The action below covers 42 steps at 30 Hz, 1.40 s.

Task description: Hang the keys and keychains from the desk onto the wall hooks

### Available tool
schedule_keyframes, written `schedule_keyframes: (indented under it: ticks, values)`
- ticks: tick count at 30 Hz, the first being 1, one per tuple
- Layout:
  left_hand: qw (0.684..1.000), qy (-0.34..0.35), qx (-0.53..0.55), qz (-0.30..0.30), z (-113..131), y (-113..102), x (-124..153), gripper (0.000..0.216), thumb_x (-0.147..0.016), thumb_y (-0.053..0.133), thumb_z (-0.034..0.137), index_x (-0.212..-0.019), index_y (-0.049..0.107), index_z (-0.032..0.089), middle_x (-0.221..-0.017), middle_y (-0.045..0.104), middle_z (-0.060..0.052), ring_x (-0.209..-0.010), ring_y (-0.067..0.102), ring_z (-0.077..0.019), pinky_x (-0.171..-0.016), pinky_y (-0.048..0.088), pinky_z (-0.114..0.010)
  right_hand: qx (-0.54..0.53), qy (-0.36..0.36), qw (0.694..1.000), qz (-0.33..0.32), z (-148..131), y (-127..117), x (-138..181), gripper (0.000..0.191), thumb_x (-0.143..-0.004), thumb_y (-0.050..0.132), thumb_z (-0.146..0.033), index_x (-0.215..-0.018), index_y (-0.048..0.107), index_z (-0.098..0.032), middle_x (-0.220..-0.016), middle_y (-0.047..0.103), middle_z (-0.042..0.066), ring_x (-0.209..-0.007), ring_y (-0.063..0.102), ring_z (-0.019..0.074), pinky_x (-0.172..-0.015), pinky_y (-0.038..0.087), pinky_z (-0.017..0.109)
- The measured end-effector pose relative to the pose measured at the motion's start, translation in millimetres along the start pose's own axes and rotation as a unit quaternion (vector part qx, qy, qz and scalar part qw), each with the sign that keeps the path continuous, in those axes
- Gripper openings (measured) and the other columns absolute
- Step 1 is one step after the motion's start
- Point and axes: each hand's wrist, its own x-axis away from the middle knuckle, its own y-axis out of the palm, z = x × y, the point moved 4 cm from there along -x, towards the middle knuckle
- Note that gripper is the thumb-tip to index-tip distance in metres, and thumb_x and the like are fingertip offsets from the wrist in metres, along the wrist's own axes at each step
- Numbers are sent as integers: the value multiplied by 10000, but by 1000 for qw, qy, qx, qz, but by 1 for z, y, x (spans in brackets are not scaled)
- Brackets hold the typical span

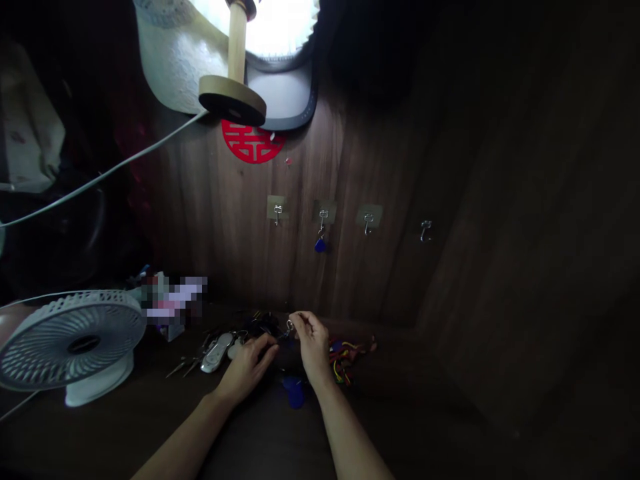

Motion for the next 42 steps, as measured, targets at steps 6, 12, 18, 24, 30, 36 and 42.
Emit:
schedule_keyframes:
  ticks: [6,12,18,24,30,36,42]
  values:
    - [999,-33,7,-1,-6,1,-1,247,-904,353,333,-869,575,229,-825,668,-3,-803,610,-169,-698,420,-242,-5,45,999,17,-3,-7,-18,370,-717,579,-535,-766,620,-170,-581,644,15,-506,524,126,-459,373,216]
    - [999,-50,8,9,-10,1,-3,253,-903,341,334,-863,565,224,-792,656,-7,-785,618,-164,-668,409,-234,13,-13,997,78,-30,-28,-66,353,-705,543,-495,-802,619,-164,-527,540,-36,-467,456,90,-409,332,189]
    - [997,-70,8,-11,-11,3,-4,260,-905,327,325,-852,559,221,-795,657,-11,-794,621,-165,-664,404,-232,10,-54,995,88,-67,-32,-114,339,-693,506,-375,-942,588,-161,-572,526,-53,-485,457,84,-418,364,188]
    - [997,-71,3,-10,-13,5,-5,247,-900,340,317,-847,564,227,-800,659,-7,-806,624,-163,-666,404,-224,40,-92,992,81,-108,-15,-145,296,-723,452,-258,-1008,471,-181,-553,556,-73,-422,446,68,-369,299,153]
    - [998,-65,-4,-7,-12,5,-5,260,-901,338,305,-838,577,227,-794,662,-7,-814,618,-165,-679,402,-230,68,-85,990,94,-124,-4,-167,240,-732,445,-183,-972,439,-192,-486,527,-95,-356,425,65,-339,278,140]
    - [997,-76,2,-17,-12,6,-6,258,-893,350,304,-851,592,227,-805,670,-12,-816,624,-164,-685,406,-232,92,-88,987,95,-122,-1,-174,189,-750,468,-182,-932,422,-199,-447,523,-100,-320,421,65,-327,269,137]
    - [998,-67,-5,-10,-13,6,-6,253,-890,360,295,-835,596,225,-769,661,-5,-780,620,-154,-669,406,-223,94,-72,987,107,-112,-1,-169,105,-808,469,-288,-852,413,-210,-456,547,-80,-314,443,66,-310,284,130]
